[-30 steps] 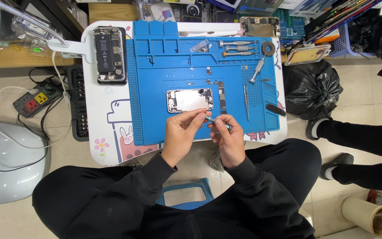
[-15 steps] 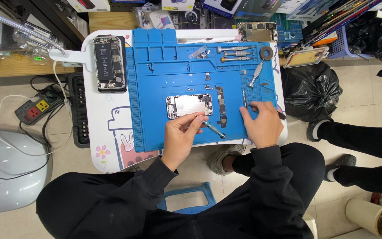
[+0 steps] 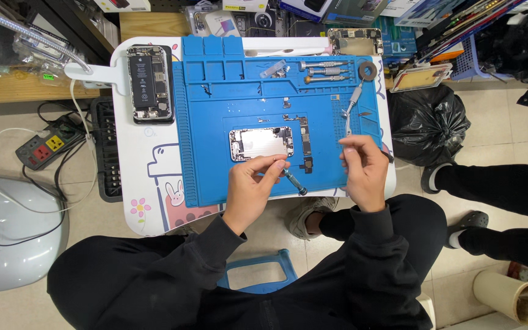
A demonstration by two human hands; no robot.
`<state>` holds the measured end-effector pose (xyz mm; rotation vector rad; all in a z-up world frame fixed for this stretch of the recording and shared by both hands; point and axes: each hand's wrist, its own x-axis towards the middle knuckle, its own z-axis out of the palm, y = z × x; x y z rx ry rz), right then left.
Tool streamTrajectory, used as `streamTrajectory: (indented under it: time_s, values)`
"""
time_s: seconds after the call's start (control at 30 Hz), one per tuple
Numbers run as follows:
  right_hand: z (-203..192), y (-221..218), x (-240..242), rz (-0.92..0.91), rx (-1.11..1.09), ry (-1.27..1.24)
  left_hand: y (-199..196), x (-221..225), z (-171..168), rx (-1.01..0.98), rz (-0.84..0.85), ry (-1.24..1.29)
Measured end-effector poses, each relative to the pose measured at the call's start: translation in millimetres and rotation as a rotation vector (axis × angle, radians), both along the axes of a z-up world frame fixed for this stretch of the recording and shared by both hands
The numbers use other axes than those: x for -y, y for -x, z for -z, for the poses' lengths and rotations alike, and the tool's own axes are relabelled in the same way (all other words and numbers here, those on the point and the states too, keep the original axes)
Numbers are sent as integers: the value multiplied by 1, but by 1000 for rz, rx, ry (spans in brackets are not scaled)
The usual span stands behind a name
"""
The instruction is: The person is repairing a smartphone on a blue work mat. They use a screwdriver to remove screws and tweezers to handle small components, carefully disassembling and reassembling parts of the phone's internal structure.
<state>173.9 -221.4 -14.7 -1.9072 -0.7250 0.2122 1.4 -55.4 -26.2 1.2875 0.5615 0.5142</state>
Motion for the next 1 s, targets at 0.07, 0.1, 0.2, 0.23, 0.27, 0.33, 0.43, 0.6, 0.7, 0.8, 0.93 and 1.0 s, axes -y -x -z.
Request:
streamTrajectory:
  time_s: [0.07, 0.1, 0.2, 0.23, 0.27, 0.33, 0.43, 0.6, 0.7, 0.8, 0.93, 1.0]
  values:
    - [-3, 3, 2, -27, -60, -83, 0, 0, 0, 1, 6, -3]
    - [-5, 4, 3, -54, -119, -169, 0, 0, -1, 4, 11, -9]
    - [-22, 11, 1, -121, -84, -171, 0, -1, 2, 1, 19, -30]
    - [-19, 8, 1, -123, -85, -170, -1, -2, 1, 0, 18, -29]
    - [-17, 7, 1, -112, -67, -136, 0, -2, 1, -3, 15, -39]
    - [-13, 7, -1, -99, -51, -103, 1, -2, 1, -9, 14, -49]
    - [-7, 6, -4, 129, 100, 59, 2, -2, 1, -8, 21, -44]
    - [7, -8, 10, 272, 290, 371, 0, -1, 0, -16, 27, -45]
    - [11, -10, 14, 292, 327, 564, 0, -1, -1, -17, 31, -43]
    - [-2, -5, 12, 246, 305, 764, 0, -2, 0, -19, 28, -44]
    - [-8, 1, 10, 257, 355, 891, 0, -3, 2, -14, 21, -52]
    - [-15, 5, 6, 98, 385, 308, 0, -3, 1, -27, 26, -58]
